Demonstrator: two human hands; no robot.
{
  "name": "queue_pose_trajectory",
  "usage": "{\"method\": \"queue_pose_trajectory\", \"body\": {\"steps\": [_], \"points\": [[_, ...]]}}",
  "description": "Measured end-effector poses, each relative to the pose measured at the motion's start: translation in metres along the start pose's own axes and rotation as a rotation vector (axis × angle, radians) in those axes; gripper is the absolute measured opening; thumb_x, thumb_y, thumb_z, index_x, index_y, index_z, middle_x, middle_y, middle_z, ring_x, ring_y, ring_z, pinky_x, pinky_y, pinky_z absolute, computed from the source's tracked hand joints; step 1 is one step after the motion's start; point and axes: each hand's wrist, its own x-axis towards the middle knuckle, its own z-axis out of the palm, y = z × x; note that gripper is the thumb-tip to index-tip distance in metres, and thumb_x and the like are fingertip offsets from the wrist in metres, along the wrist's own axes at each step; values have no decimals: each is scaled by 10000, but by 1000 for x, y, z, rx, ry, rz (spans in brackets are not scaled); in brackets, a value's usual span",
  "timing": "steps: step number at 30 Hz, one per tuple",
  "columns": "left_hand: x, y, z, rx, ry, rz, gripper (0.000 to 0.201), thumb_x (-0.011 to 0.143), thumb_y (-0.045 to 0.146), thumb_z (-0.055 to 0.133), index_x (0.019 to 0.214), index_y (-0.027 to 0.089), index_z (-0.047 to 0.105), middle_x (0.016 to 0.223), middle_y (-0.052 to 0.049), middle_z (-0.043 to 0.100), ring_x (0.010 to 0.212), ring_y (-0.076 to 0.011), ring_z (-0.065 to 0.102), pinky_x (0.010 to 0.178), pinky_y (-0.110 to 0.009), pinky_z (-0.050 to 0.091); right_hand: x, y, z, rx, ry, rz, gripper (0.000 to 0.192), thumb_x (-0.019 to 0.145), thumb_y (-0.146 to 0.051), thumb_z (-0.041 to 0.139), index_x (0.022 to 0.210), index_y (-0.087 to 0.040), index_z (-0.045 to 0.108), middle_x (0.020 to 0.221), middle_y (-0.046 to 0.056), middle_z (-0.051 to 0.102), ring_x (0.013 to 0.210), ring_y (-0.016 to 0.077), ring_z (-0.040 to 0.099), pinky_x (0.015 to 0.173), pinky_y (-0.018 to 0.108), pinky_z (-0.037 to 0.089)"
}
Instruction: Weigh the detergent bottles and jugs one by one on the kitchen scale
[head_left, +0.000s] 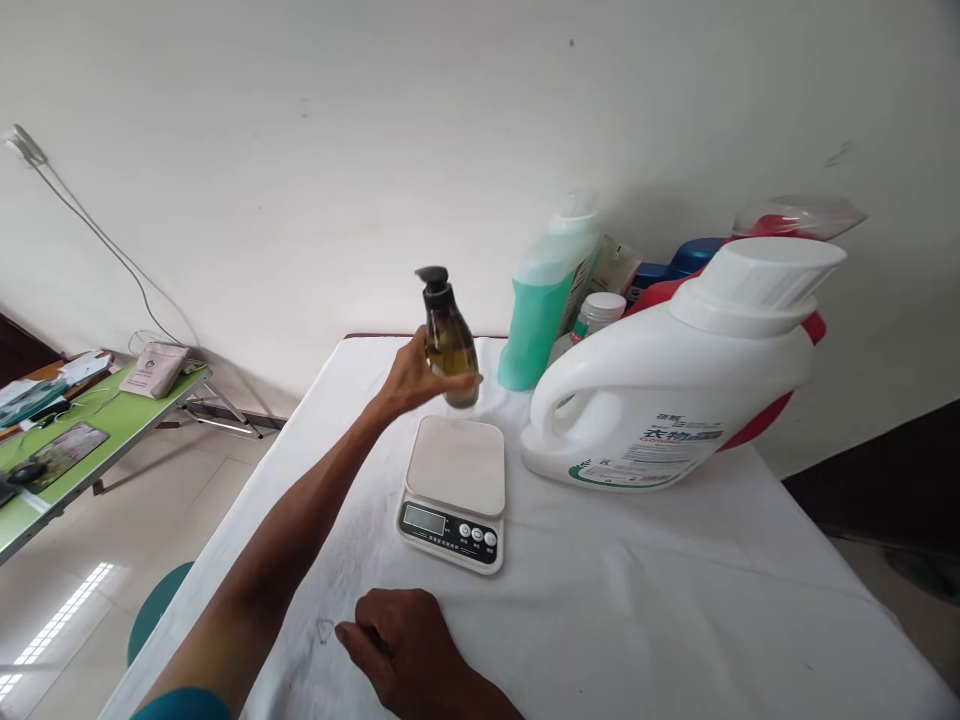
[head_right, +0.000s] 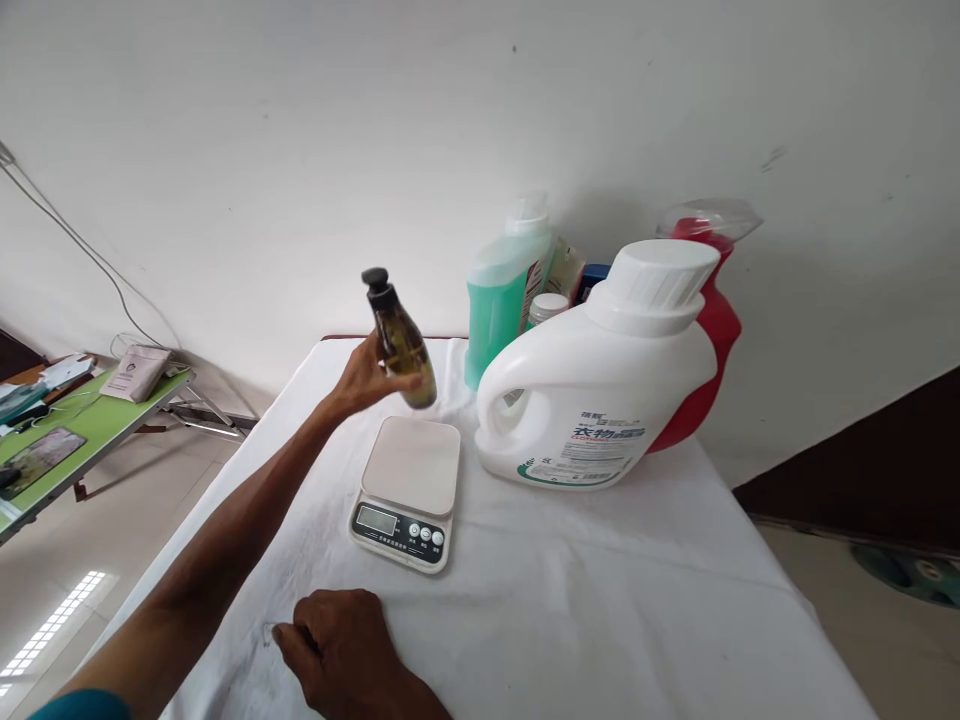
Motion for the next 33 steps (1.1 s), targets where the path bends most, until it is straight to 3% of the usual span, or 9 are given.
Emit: {"method": "queue_pose_trajectory", "body": {"steps": [6, 13, 16, 21, 26, 30, 33], "points": [[91, -32, 39, -10, 118, -82, 710, 587, 357, 976, 1108, 172, 531, 1163, -122, 688, 1038, -247, 665, 893, -409, 544, -1, 5, 4, -55, 7, -20, 443, 977, -387, 554, 655, -196, 318, 605, -44, 408, 561, 92, 340, 576, 274, 220], [141, -52, 88, 30, 108, -175, 776, 539, 363, 1009, 1116, 190, 521, 1230, -156, 659, 1131, -292, 650, 869, -376, 519, 2, 6, 7, -176, -86, 40, 401, 962, -355, 567, 665, -205, 343, 642, -23, 504, 568, 103, 374, 569, 290, 217], [151, -55, 98, 47, 99, -207, 781, 536, 363, 1010, 1120, 188, 520, 1220, -156, 658, 1143, -305, 647, 882, -376, 502, 4, 2, 4, -201, -110, 64, 383, 963, -364, 540, 660, -209, 364, 635, -14, 514, 553, 110, 375, 563, 299, 205], [160, -60, 102, 67, 67, -197, 729, 605, 292, 972, 1134, 196, 479, 1262, -137, 636, 1144, -249, 613, 919, -330, 476, 6, 2, 2, -212, -166, 75, 380, 988, -397, 510, 663, -203, 473, 646, -2, 548, 559, 117, 401, 559, 288, 219], [162, -57, 102, 94, 40, -208, 750, 555, 172, 971, 1102, 192, 458, 1360, -195, 541, 1187, -273, 561, 983, -365, 468, 5, 5, 6, -254, -144, 40, 365, 1015, -379, 527, 701, -196, 564, 661, -2, 582, 567, 115, 429, 565, 285, 227], [155, -49, 94, 77, 2, -201, 749, 491, 91, 949, 1070, 200, 487, 1320, -191, 549, 1212, -330, 555, 1006, -436, 484, 3, 4, 9, -257, -94, 30, 378, 996, -394, 601, 682, -195, 532, 686, -8, 621, 566, 108, 428, 574, 291, 244], [141, -37, 79, 51, 11, -192, 821, 475, 82, 939, 1165, 171, 502, 1348, -205, 546, 1287, -355, 534, 1038, -443, 485, 4, 5, 10, -258, -95, 34, 403, 1001, -413, 609, 677, -196, 509, 699, -5, 642, 565, 105, 447, 576, 277, 261]]}}
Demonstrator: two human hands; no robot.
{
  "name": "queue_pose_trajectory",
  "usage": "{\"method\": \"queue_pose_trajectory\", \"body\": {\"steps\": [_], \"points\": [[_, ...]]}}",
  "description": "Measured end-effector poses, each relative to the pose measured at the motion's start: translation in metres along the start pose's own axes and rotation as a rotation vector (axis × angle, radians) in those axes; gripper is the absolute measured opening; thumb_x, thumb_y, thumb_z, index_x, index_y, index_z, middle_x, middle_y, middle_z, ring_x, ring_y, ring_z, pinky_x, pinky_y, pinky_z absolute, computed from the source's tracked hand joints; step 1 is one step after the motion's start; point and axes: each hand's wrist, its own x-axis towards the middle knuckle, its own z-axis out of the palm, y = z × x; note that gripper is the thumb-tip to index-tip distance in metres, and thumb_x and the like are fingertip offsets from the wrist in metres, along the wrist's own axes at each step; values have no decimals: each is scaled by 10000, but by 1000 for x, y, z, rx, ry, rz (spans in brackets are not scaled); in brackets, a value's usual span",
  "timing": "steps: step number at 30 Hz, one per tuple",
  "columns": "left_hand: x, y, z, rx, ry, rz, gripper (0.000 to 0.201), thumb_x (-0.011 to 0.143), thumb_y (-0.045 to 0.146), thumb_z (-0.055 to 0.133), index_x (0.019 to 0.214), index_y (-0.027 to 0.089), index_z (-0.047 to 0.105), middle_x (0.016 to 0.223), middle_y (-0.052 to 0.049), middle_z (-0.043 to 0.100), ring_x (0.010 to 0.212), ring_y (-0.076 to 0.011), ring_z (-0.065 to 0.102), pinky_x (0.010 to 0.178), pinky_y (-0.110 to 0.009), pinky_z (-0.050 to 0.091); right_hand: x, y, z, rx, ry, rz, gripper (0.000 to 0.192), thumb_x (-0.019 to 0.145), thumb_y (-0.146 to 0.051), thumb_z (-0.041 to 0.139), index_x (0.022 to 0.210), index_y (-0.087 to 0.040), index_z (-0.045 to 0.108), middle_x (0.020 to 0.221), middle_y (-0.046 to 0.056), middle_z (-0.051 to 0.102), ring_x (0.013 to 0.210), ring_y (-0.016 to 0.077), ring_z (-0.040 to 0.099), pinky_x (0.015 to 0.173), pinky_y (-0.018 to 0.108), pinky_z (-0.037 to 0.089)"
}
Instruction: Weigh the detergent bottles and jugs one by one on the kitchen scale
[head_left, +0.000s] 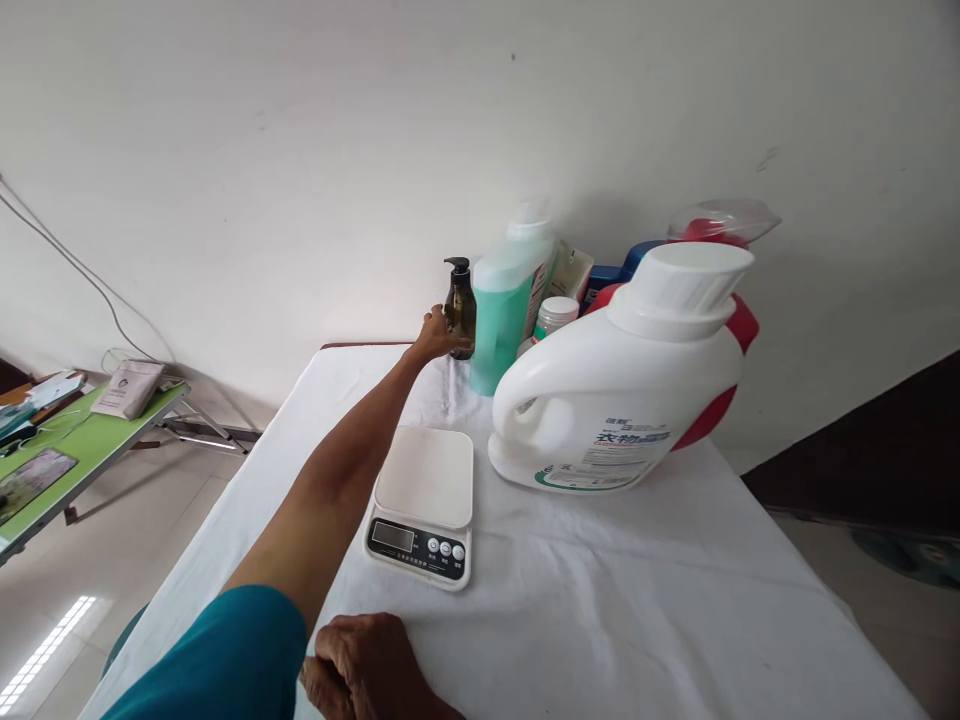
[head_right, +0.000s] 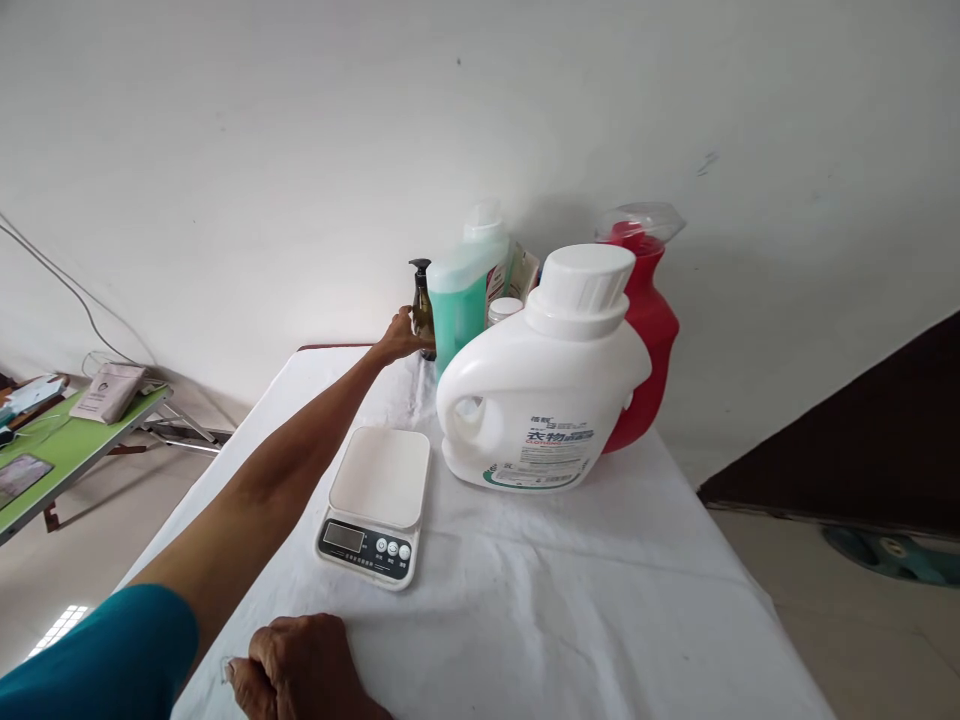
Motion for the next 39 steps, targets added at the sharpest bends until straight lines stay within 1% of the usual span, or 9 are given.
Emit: {"method": "queue_pose_trajectory", "body": {"steps": [4, 7, 9, 12, 14, 20, 26, 34, 39], "points": [[-52, 23, -27, -29, 41, 13, 668, 739, 222, 837, 1295, 141, 476, 1396, -228, 552, 1227, -306, 596, 973, -407, 524, 1, 1, -4, 41, 0, 2, 435, 984, -400, 610, 651, -193, 421, 691, -4, 642, 557, 95, 421, 566, 261, 259], [-110, 52, -37, -173, 72, 174, 410, 905, 423, 721, 1191, 168, 573, 1200, -143, 676, 1060, -241, 668, 909, -386, 548, 0, -1, -8, 87, 6, 6, 430, 979, -399, 611, 662, -194, 404, 689, -16, 625, 555, 91, 392, 562, 262, 245], [-145, 71, -36, -258, -30, 278, 386, 911, 494, 717, 1119, 181, 625, 1138, -110, 709, 1042, -228, 681, 917, -385, 551, -1, -1, -9, 109, 29, -8, 426, 980, -382, 610, 661, -191, 403, 673, -24, 601, 560, 89, 388, 578, 260, 254], [-176, 90, -22, -296, -265, 253, 452, 886, 595, 726, 1086, 194, 664, 1128, -95, 729, 1068, -245, 691, 905, -393, 567, -2, -2, -8, 115, 72, -29, 437, 988, -356, 603, 648, -186, 388, 640, -33, 549, 570, 88, 386, 598, 260, 260], [-183, 94, -8, -329, -324, 168, 513, 843, 655, 746, 1069, 199, 687, 1089, -93, 739, 1037, -262, 700, 863, -406, 584, -2, -2, -8, 122, 82, -31, 440, 990, -348, 604, 645, -183, 387, 629, -38, 521, 575, 87, 380, 601, 262, 253], [-185, 89, 26, -554, -231, -3, 510, 684, 620, 888, 908, 188, 737, 956, -92, 760, 941, -269, 720, 757, -406, 612, -3, -4, -12, 178, 41, -7, 398, 991, -321, 589, 664, -179, 413, 617, -46, 497, 567, 76, 379, 576, 257, 222], [-204, 107, 33, -682, -266, -98, 516, 590, 540, 965, 909, 200, 742, 987, -95, 767, 928, -282, 718, 729, -423, 635, -4, -3, -10, 137, 26, -1, 383, 1037, -407, 504, 735, -180, 568, 705, 2, 658, 645, 115, 541, 589, 286, 224], [-222, 127, 0, -699, -231, -28, 510, 667, 652, 895, 855, 220, 700, 813, -61, 697, 837, -225, 675, 634, -359, 574, -4, -2, -14, 163, 51, -50, 431, 1050, -398, 457, 681, -181, 404, 611, -35, 472, 566, 82, 381, 571, 280, 204], [-231, 119, -46, -672, -2, 57, 558, 624, 685, 894, 713, 196, 641, 663, -16, 597, 652, -137, 580, 494, -277, 433, -4, -4, -16, 172, 75, -58, 435, 1013, -331, 530, 659, -187, 323, 615, -48, 399, 583, 87, 319, 599, 279, 219]]}}
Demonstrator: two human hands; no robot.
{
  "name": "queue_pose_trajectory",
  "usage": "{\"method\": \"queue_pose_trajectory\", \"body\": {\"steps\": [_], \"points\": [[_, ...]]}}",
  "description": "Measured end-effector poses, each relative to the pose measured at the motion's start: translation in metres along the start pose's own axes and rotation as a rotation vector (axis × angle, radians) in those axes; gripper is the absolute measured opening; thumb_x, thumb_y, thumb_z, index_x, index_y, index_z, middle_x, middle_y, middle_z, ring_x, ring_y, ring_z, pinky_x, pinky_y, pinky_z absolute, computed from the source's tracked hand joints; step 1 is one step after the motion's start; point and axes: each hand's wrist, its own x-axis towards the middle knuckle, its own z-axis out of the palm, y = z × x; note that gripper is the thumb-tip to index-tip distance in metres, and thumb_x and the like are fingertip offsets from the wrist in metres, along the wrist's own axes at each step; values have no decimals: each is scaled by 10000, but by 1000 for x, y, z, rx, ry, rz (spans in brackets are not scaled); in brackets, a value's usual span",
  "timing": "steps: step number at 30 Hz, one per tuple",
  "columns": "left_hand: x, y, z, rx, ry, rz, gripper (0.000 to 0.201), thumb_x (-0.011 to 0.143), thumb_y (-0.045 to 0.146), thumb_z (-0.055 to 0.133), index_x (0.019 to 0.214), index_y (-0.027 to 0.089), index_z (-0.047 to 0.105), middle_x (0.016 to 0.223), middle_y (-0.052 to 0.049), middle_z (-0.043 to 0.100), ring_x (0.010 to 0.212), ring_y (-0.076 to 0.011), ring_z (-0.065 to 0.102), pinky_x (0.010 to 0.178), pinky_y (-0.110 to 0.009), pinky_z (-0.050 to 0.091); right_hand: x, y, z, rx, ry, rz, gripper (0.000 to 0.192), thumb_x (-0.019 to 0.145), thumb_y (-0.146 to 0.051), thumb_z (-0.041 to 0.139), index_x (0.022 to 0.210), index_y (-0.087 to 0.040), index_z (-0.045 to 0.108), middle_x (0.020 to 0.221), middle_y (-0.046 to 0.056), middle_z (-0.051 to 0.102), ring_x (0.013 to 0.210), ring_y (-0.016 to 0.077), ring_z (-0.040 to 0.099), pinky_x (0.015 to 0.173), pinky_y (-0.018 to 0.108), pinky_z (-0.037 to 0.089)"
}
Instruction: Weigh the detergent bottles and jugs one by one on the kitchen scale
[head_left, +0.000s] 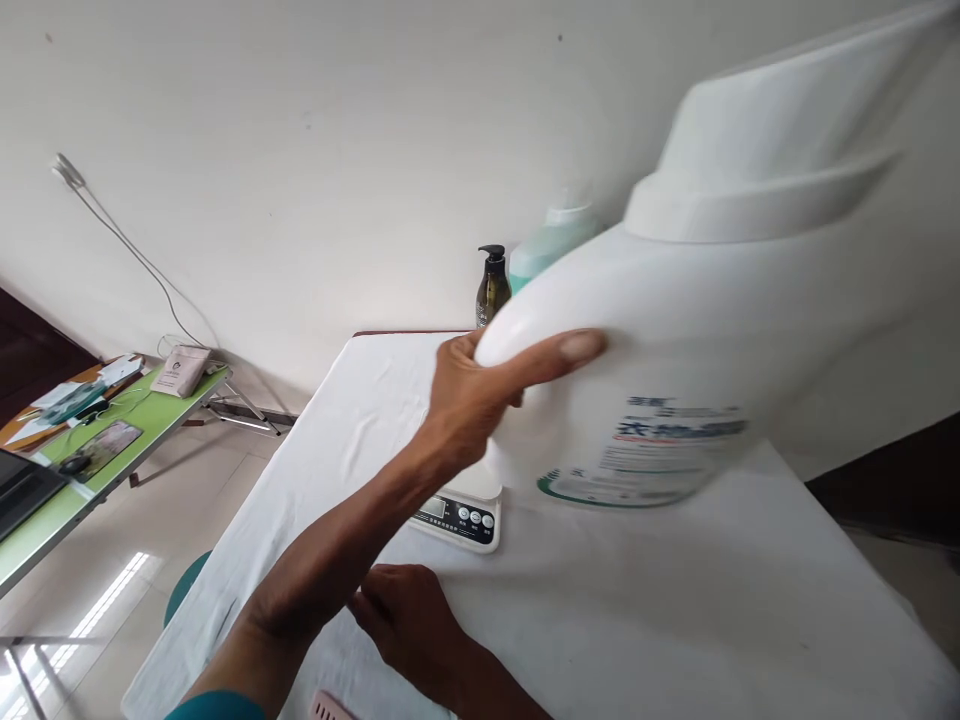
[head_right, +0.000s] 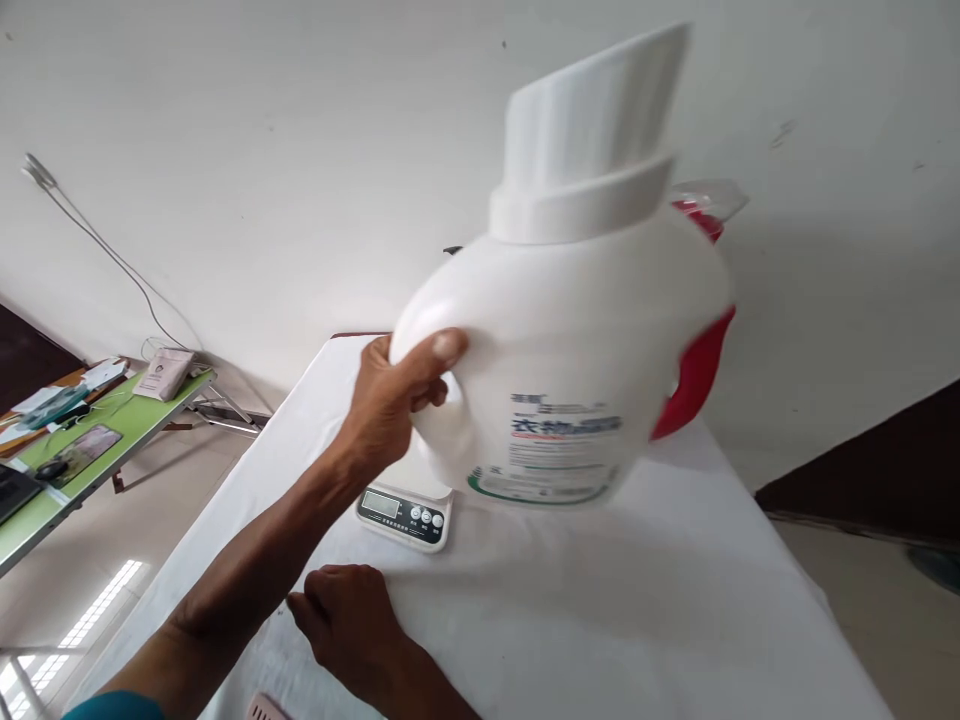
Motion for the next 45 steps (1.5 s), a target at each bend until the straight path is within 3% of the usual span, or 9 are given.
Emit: {"method": "queue_pose_trajectory", "body": {"steps": [7, 13, 19, 34, 45], "points": [[-4, -1, -74, 92, 234, 125, 597, 621, 695, 868, 592, 204, 530, 521, 46, 414, 495, -73, 394, 478, -269, 399, 0, -3, 3, 38, 22, 30, 424, 984, -271, 592, 657, -192, 335, 618, -51, 409, 587, 89, 349, 622, 268, 241], [-3, -13, -110, 76, 319, 108, 551, 621, 615, 890, 620, 214, 512, 523, 67, 342, 478, -74, 381, 466, -256, 376, -1, -1, 2, 106, 30, 21, 436, 983, -271, 586, 647, -188, 321, 595, -57, 373, 571, 86, 314, 616, 268, 224], [-5, -20, -117, 60, 272, 82, 520, 630, 616, 890, 648, 213, 562, 515, 70, 355, 467, -70, 351, 467, -253, 361, -1, -1, -1, 110, 21, 27, 424, 1003, -298, 557, 659, -191, 333, 614, -52, 402, 576, 89, 316, 617, 273, 225], [-3, -33, -114, 76, 210, 103, 612, 644, 634, 874, 528, 203, 456, 470, 66, 354, 446, -53, 304, 464, -253, 336, -1, 0, 2, 128, 47, 24, 420, 981, -277, 590, 657, -188, 338, 610, -54, 397, 571, 85, 304, 606, 273, 204], [-6, -32, -126, 285, 138, 220, 522, 779, 659, 780, 672, 171, 630, 573, 3, 561, 554, -123, 536, 555, -266, 445, 0, -2, -1, 113, 34, 25, 437, 981, -266, 598, 651, -185, 324, 605, -59, 372, 567, 81, 289, 604, 273, 194]]}}
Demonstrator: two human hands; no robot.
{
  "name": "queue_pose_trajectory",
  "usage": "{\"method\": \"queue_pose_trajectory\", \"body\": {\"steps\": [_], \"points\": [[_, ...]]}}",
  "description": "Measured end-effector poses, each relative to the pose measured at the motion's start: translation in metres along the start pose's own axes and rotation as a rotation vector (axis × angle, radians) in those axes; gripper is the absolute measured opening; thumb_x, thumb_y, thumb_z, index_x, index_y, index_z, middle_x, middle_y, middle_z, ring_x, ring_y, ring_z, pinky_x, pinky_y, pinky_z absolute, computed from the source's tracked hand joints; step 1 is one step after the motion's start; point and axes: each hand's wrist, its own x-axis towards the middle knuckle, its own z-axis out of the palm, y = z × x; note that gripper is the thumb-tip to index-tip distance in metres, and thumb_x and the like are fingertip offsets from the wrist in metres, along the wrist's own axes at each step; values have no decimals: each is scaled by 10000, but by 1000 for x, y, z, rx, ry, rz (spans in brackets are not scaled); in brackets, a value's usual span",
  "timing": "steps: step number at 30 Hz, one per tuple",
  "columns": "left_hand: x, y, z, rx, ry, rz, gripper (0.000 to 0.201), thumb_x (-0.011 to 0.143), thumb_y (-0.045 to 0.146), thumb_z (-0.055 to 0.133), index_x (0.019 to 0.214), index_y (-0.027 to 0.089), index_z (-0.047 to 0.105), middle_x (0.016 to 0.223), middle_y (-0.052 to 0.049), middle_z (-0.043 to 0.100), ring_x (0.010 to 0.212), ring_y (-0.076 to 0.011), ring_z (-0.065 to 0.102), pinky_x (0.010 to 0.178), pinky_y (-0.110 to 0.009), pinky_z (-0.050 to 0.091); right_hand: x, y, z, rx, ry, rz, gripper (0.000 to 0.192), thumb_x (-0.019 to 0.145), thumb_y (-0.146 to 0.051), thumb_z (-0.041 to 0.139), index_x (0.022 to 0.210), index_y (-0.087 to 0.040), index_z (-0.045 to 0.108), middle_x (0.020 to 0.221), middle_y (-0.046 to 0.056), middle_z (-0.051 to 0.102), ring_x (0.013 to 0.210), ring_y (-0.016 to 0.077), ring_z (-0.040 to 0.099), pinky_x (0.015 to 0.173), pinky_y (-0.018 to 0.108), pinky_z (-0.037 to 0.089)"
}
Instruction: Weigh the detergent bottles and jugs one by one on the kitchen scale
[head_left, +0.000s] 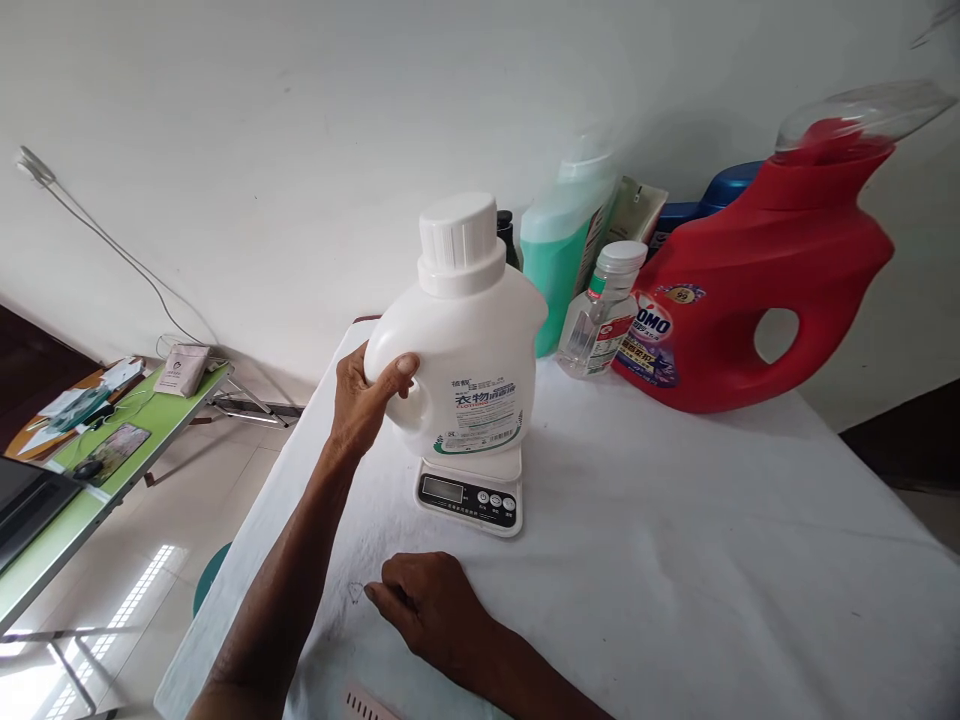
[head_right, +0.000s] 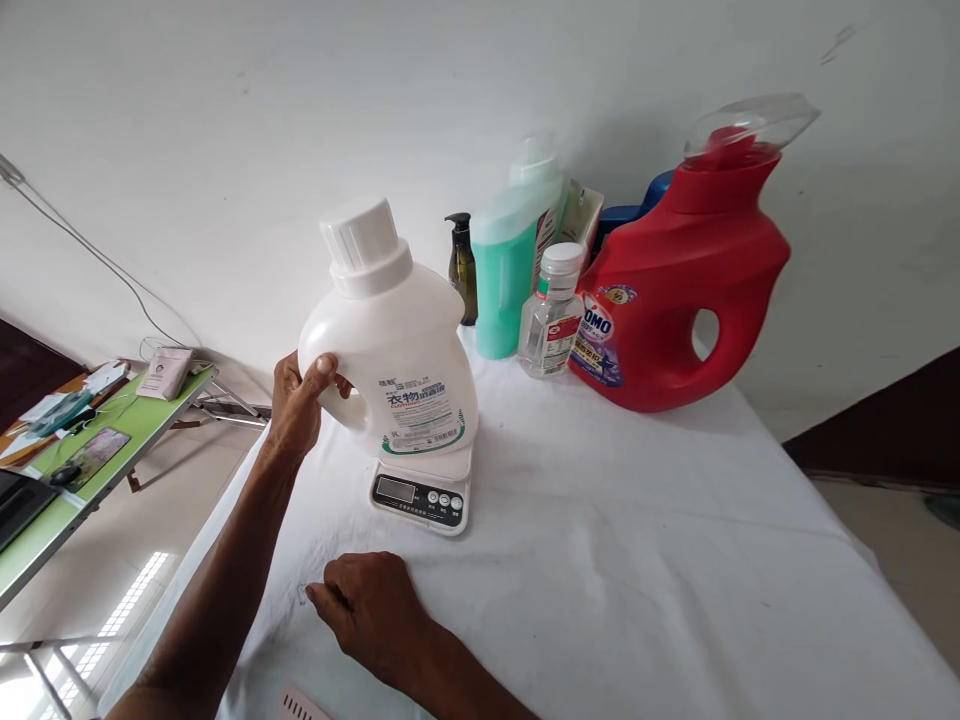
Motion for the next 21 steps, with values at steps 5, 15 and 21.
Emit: {"method": "queue_pose_trajectory", "body": {"steps": [5, 15, 21], "points": [[-1, 4, -6, 97, -25, 68, 558, 760, 691, 778, 914, 157, 732, 837, -68, 723, 788, -211, 685, 638, -288, 536, 0, 2, 0, 8, 9, -18, 436, 993, -272, 588, 654, -185, 327, 609, -59, 378, 567, 81, 300, 607, 270, 204], [-5, -76, -23, -131, 331, -179, 629, 947, 742, 490, 662, 186, 564, 604, -11, 540, 565, -114, 485, 549, -243, 404, 1, 5, 1, -11, 26, -65, 447, 1010, -277, 559, 660, -201, 292, 596, -62, 347, 544, 86, 267, 583, 274, 213], [-25, -127, -23, 94, 274, -254, 499, 915, 436, 591, 541, 198, 362, 501, 44, 336, 512, -78, 274, 517, -246, 238, 2, 6, 3, -37, 28, -81, 436, 1012, -269, 540, 672, -210, 274, 603, -61, 327, 549, 90, 261, 571, 280, 197]]}}
